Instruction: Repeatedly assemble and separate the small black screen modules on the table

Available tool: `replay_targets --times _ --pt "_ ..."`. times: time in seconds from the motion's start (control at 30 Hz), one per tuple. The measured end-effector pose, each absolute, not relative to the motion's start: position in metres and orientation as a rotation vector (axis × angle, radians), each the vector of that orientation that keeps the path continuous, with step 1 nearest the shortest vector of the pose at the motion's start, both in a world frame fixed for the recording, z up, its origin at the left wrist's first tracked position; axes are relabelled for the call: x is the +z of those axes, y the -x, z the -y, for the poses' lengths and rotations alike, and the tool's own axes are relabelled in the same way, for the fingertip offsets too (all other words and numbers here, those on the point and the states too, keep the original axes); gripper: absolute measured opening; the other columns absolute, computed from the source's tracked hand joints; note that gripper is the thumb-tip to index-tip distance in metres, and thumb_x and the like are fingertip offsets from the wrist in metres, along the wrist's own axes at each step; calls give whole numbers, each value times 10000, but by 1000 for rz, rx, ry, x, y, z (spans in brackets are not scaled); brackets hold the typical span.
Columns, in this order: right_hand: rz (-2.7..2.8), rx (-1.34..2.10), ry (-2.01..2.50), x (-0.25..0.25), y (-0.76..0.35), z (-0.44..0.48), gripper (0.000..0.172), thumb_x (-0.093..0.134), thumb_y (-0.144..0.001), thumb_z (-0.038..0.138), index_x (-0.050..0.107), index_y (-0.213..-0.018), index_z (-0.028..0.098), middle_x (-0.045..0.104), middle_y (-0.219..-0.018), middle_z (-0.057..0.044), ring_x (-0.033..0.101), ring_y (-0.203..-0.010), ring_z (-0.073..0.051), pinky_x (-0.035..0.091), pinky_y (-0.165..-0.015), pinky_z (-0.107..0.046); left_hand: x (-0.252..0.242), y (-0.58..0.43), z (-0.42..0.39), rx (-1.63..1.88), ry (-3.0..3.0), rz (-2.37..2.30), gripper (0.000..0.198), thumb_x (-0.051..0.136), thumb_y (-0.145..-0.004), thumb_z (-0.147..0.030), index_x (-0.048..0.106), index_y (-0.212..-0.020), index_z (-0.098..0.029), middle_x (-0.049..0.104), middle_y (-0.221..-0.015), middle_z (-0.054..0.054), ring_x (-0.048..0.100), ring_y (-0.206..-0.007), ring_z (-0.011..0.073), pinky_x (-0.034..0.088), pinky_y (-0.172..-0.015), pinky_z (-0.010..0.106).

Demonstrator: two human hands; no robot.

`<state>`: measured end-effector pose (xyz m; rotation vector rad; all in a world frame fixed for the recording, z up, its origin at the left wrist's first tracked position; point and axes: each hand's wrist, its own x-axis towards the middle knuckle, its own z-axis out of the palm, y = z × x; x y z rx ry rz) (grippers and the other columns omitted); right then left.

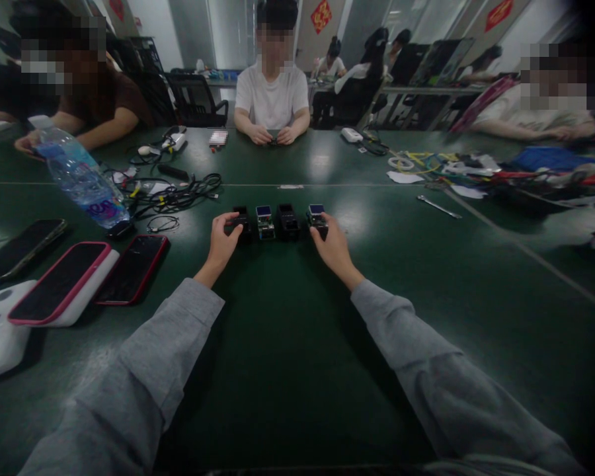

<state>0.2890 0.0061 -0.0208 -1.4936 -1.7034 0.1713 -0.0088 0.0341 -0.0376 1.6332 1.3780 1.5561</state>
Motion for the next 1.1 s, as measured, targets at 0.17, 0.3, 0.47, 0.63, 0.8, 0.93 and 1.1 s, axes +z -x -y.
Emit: replay_targets --times 0.17,0.3,0.47,0.63,0.8,0.93,1.1 --pt "1697 182 1487 -22 -289 -8 517 499 -913 337 456 -1372 101 550 -1338 -199 532 -1238 -317 437 -1034 -515 -37 8 -35 1576 -1641 -1375 322 653 -827 -176 648 -1142 -246 553 -1222 73 600 -1051 198 490 -1009 424" --pt "1703 175 1482 -25 -289 -9 535 508 -912 358 443 -1377 99 547 -1331 -206 532 -1233 -321 436 -1035 -520 -36 8 -35 1578 -1640 -1381 315 647 -821 -164 648 -1127 -239 556 -1214 73 602 -1051 198 491 -1011 421" --pt "1747 141 1462 -29 -289 -11 574 527 -905 383 414 -1392 100 521 -1342 -208 517 -1239 -323 427 -1049 -526 -37 9 -35 1567 -1645 -1371 317 644 -828 -179 639 -1137 -246 548 -1216 71 601 -1048 198 486 -1009 421" --pt "1768 118 1457 -28 -287 -10 582 513 -912 377 405 -1391 65 507 -1339 -230 504 -1245 -328 417 -1066 -518 -23 4 -23 1589 -1821 -1465 315 661 -838 -215 632 -1150 -251 519 -1271 81 488 -1234 259 377 -1096 465" --pt "1781 114 1463 -26 -286 -9 577 502 -911 369 399 -1393 67 499 -1343 -235 494 -1253 -334 409 -1069 -533 -3 -11 -1 1454 -2161 -1536 337 687 -850 -355 635 -1174 -278 501 -1353 83 389 -1301 329 271 -1118 539" --pt "1792 109 1453 -26 -286 -9 581 498 -909 358 394 -1393 53 493 -1348 -240 486 -1261 -331 404 -1080 -526 -2 -17 4 1317 -2315 -1498 395 707 -836 -364 617 -1218 -325 453 -1429 60 318 -1348 360 195 -1133 578" --pt "1805 95 1467 -28 -286 -9 588 491 -905 348 386 -1395 41 489 -1350 -244 483 -1261 -340 403 -1081 -534 -5 -18 4 1187 -2474 -1509 454 720 -828 -365 597 -1265 -334 419 -1479 69 261 -1404 380 136 -1148 609"
